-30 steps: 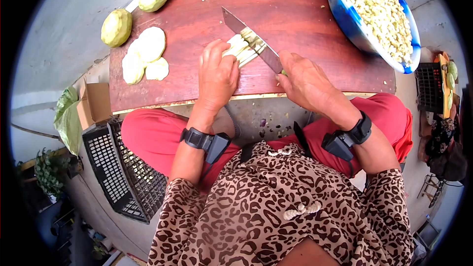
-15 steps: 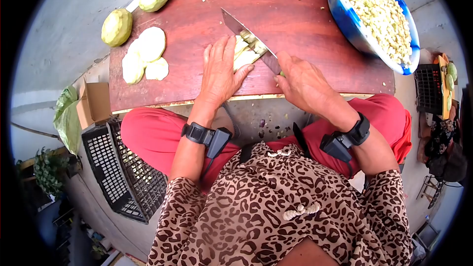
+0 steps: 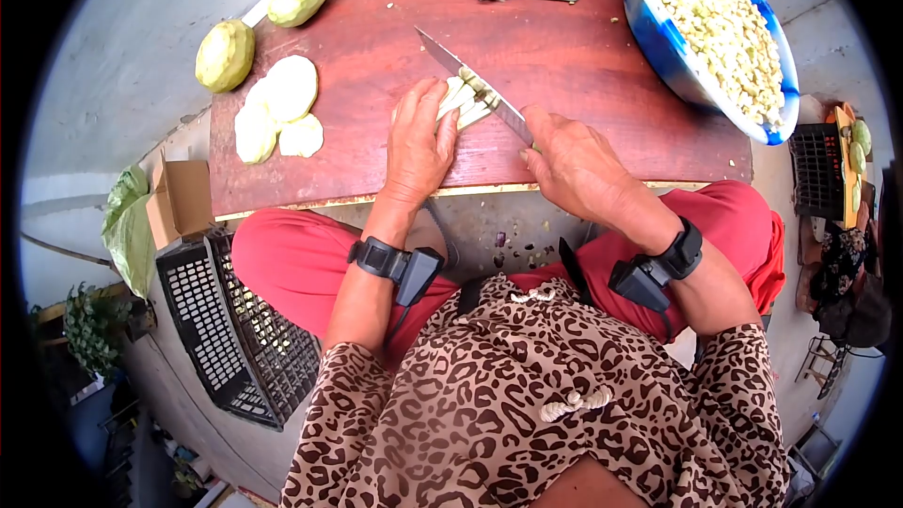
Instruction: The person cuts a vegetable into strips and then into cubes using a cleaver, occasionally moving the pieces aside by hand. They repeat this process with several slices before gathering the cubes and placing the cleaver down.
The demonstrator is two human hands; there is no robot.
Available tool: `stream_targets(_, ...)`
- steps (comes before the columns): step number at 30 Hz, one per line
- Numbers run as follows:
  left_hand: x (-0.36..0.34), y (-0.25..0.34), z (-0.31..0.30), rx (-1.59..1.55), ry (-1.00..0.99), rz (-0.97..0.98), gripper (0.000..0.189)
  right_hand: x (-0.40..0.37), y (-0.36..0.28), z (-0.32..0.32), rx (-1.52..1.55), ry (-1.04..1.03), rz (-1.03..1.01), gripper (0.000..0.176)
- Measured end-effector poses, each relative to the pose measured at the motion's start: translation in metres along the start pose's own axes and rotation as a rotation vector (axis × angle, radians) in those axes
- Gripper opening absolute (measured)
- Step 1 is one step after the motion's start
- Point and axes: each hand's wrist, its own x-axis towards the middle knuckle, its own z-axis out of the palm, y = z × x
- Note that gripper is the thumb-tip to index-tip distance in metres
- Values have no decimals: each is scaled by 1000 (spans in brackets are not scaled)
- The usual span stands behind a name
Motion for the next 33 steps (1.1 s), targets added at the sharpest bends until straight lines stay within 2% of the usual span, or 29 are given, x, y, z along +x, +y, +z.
stream_targets(6,-2,-2,0,84,-40,49,40,-1,-3,-2,-4,-16,23,18)
stream_targets(12,1,7,-7,221,-130,43,55,2,-5,1,8,-32,39,15)
stream_targets(13,2,7,-8,242,-164,32,63,2,-5,2,6,-23,31,15)
stream_targets(17,6,16,-6,258,-169,10,70,0,-3,-1,25,-59,62,25)
stream_targets(33,-3,15,3,62,-55,11,59,-2,-3,1,12,-81,38,20)
